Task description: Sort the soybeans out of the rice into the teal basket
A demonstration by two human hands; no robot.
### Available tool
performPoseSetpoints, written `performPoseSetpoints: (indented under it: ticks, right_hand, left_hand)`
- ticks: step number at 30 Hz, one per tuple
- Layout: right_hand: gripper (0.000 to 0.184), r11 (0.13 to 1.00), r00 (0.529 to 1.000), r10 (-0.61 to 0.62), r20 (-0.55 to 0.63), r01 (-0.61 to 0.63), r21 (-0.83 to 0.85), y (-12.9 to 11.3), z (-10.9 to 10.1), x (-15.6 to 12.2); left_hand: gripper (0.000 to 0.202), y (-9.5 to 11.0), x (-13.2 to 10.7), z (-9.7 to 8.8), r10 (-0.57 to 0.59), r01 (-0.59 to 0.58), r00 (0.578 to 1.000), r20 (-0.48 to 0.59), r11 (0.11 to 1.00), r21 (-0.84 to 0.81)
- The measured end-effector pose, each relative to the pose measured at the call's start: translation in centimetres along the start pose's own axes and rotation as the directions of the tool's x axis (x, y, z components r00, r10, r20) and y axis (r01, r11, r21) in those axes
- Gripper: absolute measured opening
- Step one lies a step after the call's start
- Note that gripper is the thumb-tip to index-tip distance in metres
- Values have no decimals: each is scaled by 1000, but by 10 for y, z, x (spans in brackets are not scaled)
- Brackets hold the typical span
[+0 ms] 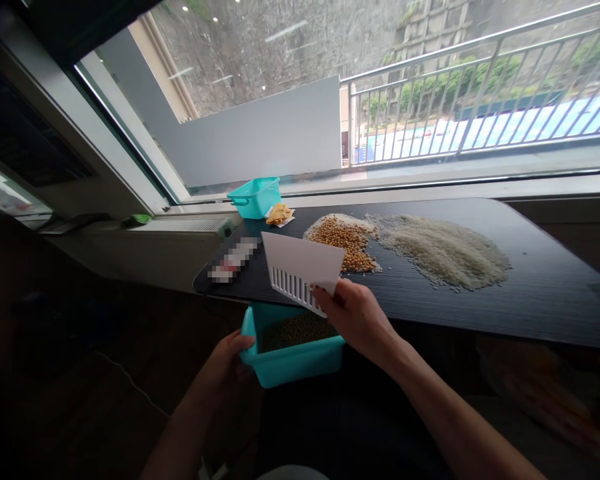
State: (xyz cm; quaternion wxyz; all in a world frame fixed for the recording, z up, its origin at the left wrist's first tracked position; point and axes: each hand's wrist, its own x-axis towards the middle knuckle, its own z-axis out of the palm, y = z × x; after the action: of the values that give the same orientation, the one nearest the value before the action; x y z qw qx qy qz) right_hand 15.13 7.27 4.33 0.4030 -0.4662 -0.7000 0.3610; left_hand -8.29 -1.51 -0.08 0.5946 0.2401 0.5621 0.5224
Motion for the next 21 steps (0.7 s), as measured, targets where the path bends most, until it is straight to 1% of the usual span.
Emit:
performPoseSetpoints:
  ticks: [1, 3, 4, 7, 10, 13, 15, 18, 19, 21]
  right_hand:
    - [39, 999, 999, 44, -28, -43, 22, 4, -5, -7]
    - [41, 990, 983, 124, -138, -114, 79, 12, -17, -22]
    - [40, 984, 973, 164, -162, -149, 100, 16, -22, -29]
    - [41, 965, 948, 247, -202, -222, 141, 25, -33, -45]
    - [42, 957, 935, 275, -223, -243, 159, 31, -38, -55]
    - [41, 956, 918, 290, -270, -265, 127, 37, -43, -64]
    - [39, 960, 896, 280, -344, -266, 87, 41, -49, -72]
    - [36, 959, 851, 265, -453, -281, 33, 48, -63, -80]
    - [37, 955, 843, 266, -467, -295, 13, 50, -68, -80]
    - [39, 946, 842, 278, -462, -324, -21, 53, -78, -78]
  left_hand:
    - [36, -3, 0, 5, -9, 9, 1000, 1, 1000, 3]
    - [35, -9, 0, 17, -32, 33, 999, 14, 999, -5]
    - [36, -11, -1, 24, -46, 46, 999, 27, 999, -8]
    - [33, -18, -1, 44, -66, 67, 995, 75, 998, -11]
    - [32, -23, -1, 56, -67, 67, 991, 118, 998, 0]
    - [32, -24, -1, 60, -69, 69, 989, 132, 998, 6]
    - [32, -24, -1, 59, -72, 71, 990, 124, 997, 9]
    - [32, -24, -1, 59, -77, 76, 989, 127, 997, 11]
    - [32, -24, -1, 60, -78, 78, 988, 134, 997, 11]
    - [32, -25, -1, 61, -79, 78, 987, 142, 997, 14]
